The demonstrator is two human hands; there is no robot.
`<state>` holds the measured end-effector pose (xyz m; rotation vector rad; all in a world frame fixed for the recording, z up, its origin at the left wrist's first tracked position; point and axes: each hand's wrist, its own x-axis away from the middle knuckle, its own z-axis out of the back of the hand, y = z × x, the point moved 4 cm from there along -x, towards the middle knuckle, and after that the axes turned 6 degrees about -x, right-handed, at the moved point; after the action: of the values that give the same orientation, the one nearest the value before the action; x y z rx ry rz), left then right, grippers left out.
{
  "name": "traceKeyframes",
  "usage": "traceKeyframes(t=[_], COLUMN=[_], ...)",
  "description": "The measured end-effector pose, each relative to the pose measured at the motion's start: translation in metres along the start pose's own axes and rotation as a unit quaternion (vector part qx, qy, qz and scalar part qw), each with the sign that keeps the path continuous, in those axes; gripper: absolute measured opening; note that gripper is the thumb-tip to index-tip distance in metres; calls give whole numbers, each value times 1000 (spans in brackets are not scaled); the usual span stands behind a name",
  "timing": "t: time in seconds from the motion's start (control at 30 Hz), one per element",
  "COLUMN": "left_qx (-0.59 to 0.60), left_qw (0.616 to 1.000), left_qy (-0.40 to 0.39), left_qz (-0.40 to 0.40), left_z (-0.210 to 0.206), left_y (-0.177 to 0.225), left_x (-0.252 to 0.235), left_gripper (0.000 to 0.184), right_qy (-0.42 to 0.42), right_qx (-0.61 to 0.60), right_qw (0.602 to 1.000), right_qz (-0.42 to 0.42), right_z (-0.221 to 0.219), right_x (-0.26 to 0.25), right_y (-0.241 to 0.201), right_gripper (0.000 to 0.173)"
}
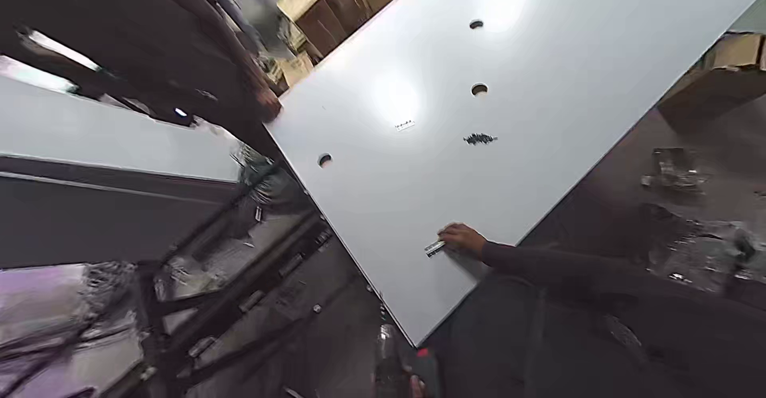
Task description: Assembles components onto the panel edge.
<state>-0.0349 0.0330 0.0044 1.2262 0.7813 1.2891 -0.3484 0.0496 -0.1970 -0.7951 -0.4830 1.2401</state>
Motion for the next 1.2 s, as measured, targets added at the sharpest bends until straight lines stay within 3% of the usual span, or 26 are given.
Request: traceKeyframes(t=[0.1, 0.17, 0.33, 0.43, 0.57, 0.7, 0.77, 0.87, 1.03, 1.2], left_qx=[-25, -26, -29, -56, -35, -26, -10, -39, -177, -303], left_qw=[995, 995, 998, 997, 991, 999, 1000, 999, 984, 953], left_qy=[-49, -31, -7, -21, -27, 26, 24, 9, 23, -12], left_qz=[-87, -91, -48, -45, -127, -25, -12, 12, 0, -26], left_z=[24, 32, 74, 83, 113, 101, 107, 130, 147, 140], left_y=[-40, -46, -108, -108, -165, -101, -101, -122, -126, -120], left_x=[-7, -2, 6, 8, 21, 21, 21, 24, 27, 20], left_gripper=[21, 24, 66, 70, 64, 63, 57, 80, 78, 71], right_qy=[63, 89, 100, 118, 132, 99, 69, 19, -54, -91], right_qx=[0, -7, 5, 20, 45, 80, 79, 33, -12, 15], right_qw=[996, 993, 991, 989, 989, 992, 994, 994, 987, 984], right_qz=[-59, -74, -86, -83, -47, -2, 35, 99, 148, 151], right_z=[3, 4, -3, -8, -10, -17, -35, -84, -162, -174], right_x=[3, 9, 13, 10, 4, -1, -2, -2, 7, 15], right_y=[18, 24, 27, 27, 26, 13, 0, -39, -107, -116], right_gripper=[25, 24, 23, 20, 14, 12, 15, 16, 15, 17])
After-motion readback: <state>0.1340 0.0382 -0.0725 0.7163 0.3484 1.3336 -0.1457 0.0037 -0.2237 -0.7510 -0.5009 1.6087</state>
